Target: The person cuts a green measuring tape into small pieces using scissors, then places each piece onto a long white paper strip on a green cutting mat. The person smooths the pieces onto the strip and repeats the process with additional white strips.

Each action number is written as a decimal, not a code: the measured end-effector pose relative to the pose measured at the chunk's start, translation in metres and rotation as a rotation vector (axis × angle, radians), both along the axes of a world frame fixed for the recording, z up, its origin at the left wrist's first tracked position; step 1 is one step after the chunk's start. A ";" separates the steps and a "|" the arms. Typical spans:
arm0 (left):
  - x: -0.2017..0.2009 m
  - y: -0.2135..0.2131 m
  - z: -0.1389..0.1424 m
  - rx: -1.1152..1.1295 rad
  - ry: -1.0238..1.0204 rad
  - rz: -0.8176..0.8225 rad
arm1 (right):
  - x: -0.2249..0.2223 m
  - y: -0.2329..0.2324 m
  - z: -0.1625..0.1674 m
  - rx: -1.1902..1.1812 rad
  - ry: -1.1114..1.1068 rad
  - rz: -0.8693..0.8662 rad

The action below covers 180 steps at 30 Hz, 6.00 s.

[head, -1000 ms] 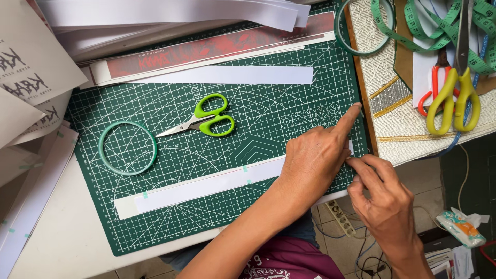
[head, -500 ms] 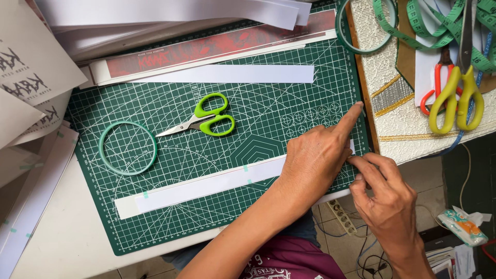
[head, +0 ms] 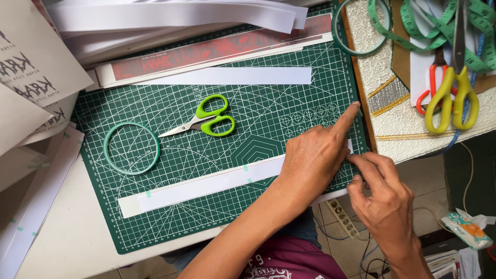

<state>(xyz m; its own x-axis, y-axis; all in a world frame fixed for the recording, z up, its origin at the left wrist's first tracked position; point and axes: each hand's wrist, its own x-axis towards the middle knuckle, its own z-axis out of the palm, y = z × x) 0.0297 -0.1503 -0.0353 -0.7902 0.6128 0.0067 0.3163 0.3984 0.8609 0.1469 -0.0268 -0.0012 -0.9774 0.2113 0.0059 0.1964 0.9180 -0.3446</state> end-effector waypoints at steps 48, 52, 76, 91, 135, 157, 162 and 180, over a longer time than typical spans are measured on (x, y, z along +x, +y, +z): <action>0.344 -0.536 0.002 0.141 0.076 0.580 | 0.207 -0.421 -0.024 -1.034 -0.316 -0.096; 0.369 -0.558 0.004 0.089 0.169 0.585 | 0.205 -0.483 -0.030 -1.262 -0.358 0.065; 0.375 -0.625 0.023 0.365 -0.250 0.939 | 0.208 -0.570 0.002 -0.906 -0.312 0.210; 0.361 -0.623 -0.031 0.766 -0.765 1.027 | 0.140 -0.590 -0.001 -0.392 -0.092 0.623; 0.328 -0.669 -0.078 1.174 -1.165 0.847 | 0.060 -0.675 -0.065 -0.316 -0.415 0.688; 0.331 -0.709 -0.102 1.399 -1.244 0.753 | 0.059 -0.702 -0.078 -0.204 -0.289 0.862; 0.331 -0.719 -0.101 1.398 -1.229 0.731 | 0.057 -0.714 -0.075 -0.210 -0.306 0.844; 0.335 -0.726 -0.085 1.381 -1.217 0.707 | 0.058 -0.717 -0.061 -0.262 -0.326 0.856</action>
<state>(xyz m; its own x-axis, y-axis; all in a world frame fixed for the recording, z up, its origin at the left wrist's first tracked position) 0.3649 -0.8767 -0.1201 -0.8025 0.2930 -0.5198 -0.4675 -0.8500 0.2426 0.2047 -0.7440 -0.0620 -0.7461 -0.6212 -0.2398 -0.3841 0.6957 -0.6070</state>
